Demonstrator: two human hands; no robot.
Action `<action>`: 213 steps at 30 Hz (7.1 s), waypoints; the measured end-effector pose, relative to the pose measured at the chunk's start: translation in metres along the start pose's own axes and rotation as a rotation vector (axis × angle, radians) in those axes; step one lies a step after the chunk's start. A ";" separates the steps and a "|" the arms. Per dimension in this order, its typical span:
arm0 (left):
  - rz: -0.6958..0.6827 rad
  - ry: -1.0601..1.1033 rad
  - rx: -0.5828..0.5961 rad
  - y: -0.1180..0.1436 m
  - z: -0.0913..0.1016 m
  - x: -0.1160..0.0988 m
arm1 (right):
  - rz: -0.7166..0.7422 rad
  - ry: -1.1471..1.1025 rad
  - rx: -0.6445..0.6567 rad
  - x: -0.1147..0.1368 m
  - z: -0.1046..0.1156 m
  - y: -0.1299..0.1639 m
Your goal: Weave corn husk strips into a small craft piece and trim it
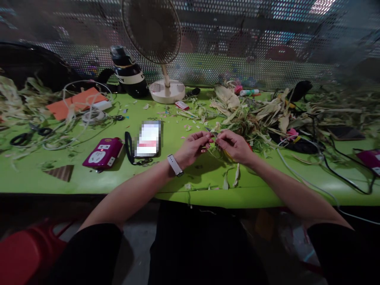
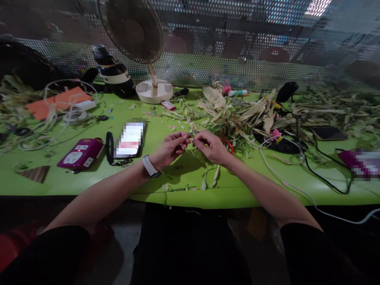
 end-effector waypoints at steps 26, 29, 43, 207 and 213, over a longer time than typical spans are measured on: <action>-0.685 -1.067 -0.018 0.004 -0.003 -0.007 | 0.170 0.558 -0.077 -0.002 0.011 -0.014; -0.681 -1.158 0.018 0.007 -0.006 -0.006 | 0.013 0.351 -0.047 -0.007 0.014 -0.015; -0.994 -1.165 0.189 0.012 -0.011 -0.013 | -0.464 -0.168 -0.146 -0.023 0.006 -0.011; 0.047 -0.543 0.278 -0.007 0.008 0.006 | 0.092 0.317 0.052 -0.003 0.007 -0.004; -0.004 -0.621 0.359 -0.002 0.003 0.003 | 0.067 0.317 0.068 -0.002 0.004 -0.003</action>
Point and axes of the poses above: each hand's wrist, its own y-axis away from the middle knuckle, its own z-axis out of the back of the hand, x = y × z, the point moved 4 cm from there along -y, towards the middle knuckle, and after that the axes turned 9 degrees about -x, right-handed, at the moved point
